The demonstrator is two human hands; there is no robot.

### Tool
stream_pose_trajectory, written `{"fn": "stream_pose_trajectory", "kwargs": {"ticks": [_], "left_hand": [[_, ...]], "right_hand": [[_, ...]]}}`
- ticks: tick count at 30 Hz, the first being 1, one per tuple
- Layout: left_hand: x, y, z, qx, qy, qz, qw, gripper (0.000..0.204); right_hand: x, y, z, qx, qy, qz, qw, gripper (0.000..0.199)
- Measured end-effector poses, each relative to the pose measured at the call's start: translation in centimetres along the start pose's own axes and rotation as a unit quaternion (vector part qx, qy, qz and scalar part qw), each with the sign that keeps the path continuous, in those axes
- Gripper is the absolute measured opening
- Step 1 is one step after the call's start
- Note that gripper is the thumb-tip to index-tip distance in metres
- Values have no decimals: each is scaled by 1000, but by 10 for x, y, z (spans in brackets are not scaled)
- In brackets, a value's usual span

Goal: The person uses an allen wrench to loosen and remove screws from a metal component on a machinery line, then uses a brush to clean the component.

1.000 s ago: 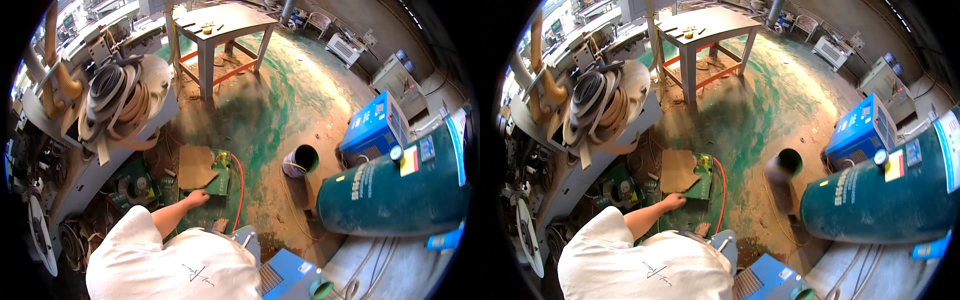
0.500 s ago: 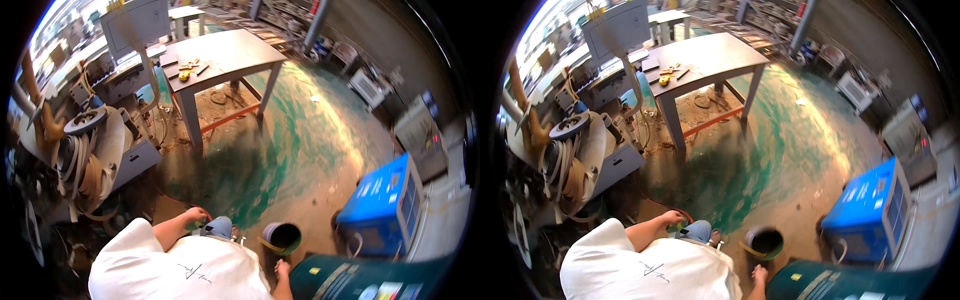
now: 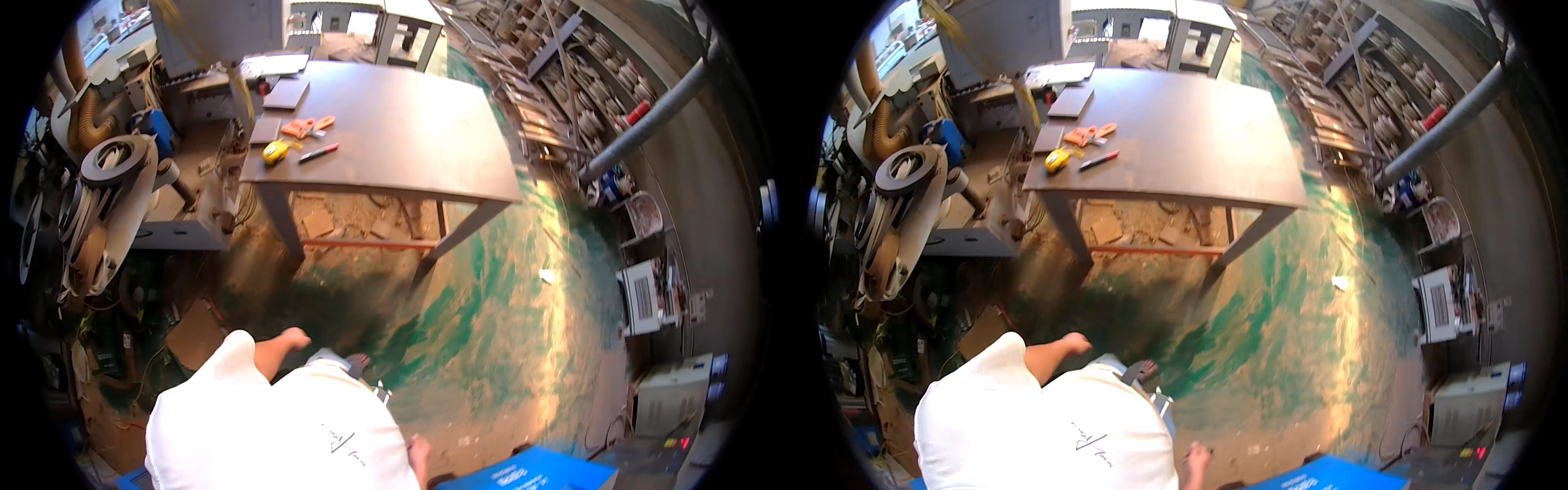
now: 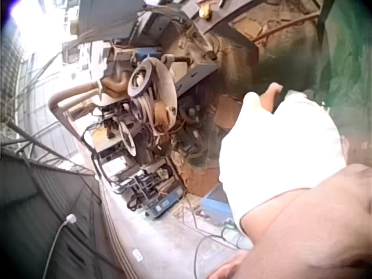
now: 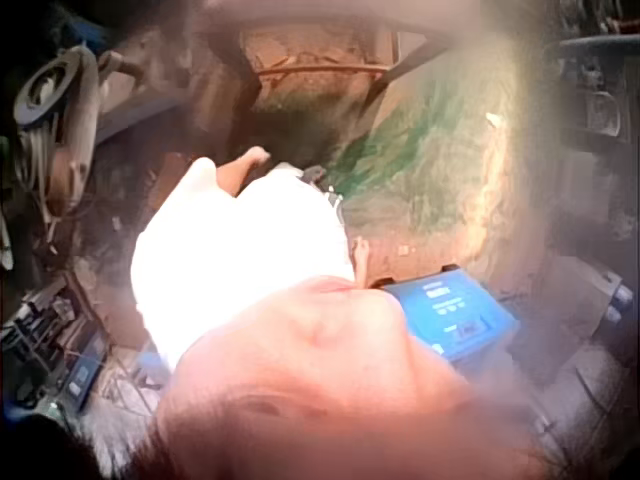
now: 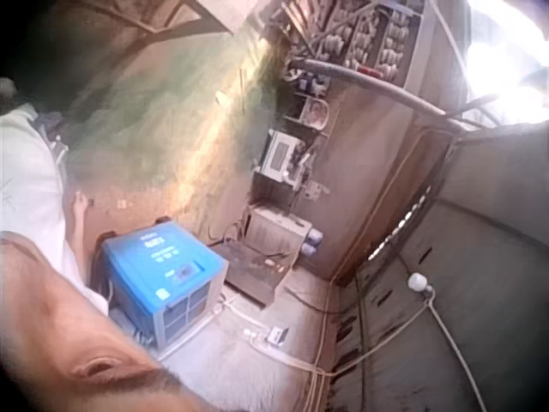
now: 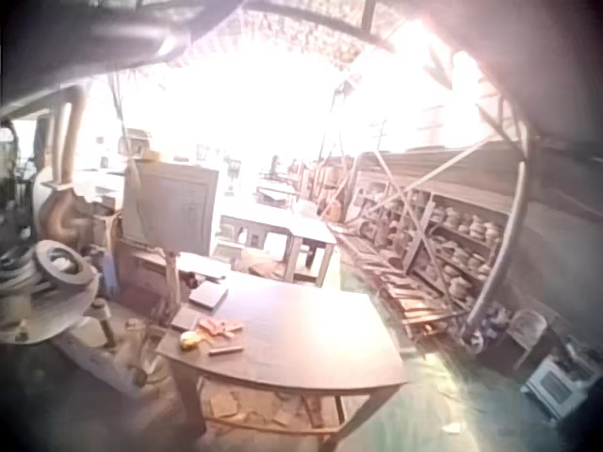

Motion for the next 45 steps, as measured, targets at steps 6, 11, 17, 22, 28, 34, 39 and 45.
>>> {"fn": "stream_pose_trajectory", "kwargs": {"ticks": [6, 11, 17, 22, 28, 34, 39, 45], "left_hand": [[440, -116, 7, 76, 364, -43, 927, 35], [716, -193, 26, 106, 430, -57, 895, 36], [907, -261, 30, 90, 447, -156, 876, 33], [1006, -317, 100, 92, 413, -278, 862, 30], [1162, -376, 223, 70, 400, -261, 876, 32], [1334, -517, 297, 78, 432, -237, 867, 32], [1376, -623, 394, 127, 376, -257, 881, 33], [1309, -694, 545, 252, 148, -318, 902, 31]], "right_hand": [[-58, -11, 152, -103, 156, 18, 982, 32], [-136, -113, 328, -99, 166, 21, 981, 34], [-250, -311, 562, -16, 164, 35, 986, 36], [-495, -469, 785, 74, 30, 42, 996, 28], [-657, -486, 950, 66, 34, 41, 996, 26], [-605, -424, 1075, -131, 7, -281, 951, 38], [-762, -345, 1165, -210, 69, -251, 942, 37], [-1002, -317, 1374, -254, 22, -321, 912, 36]]}}
Point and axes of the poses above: each hand's wrist, its own z-axis towards the middle knuckle, its own y-axis out of the palm, x = y × z, the point moved 8 cm from there along z, towards the middle knuckle, and after that the axes turned 1 degree about y, right-handed, at the moved point
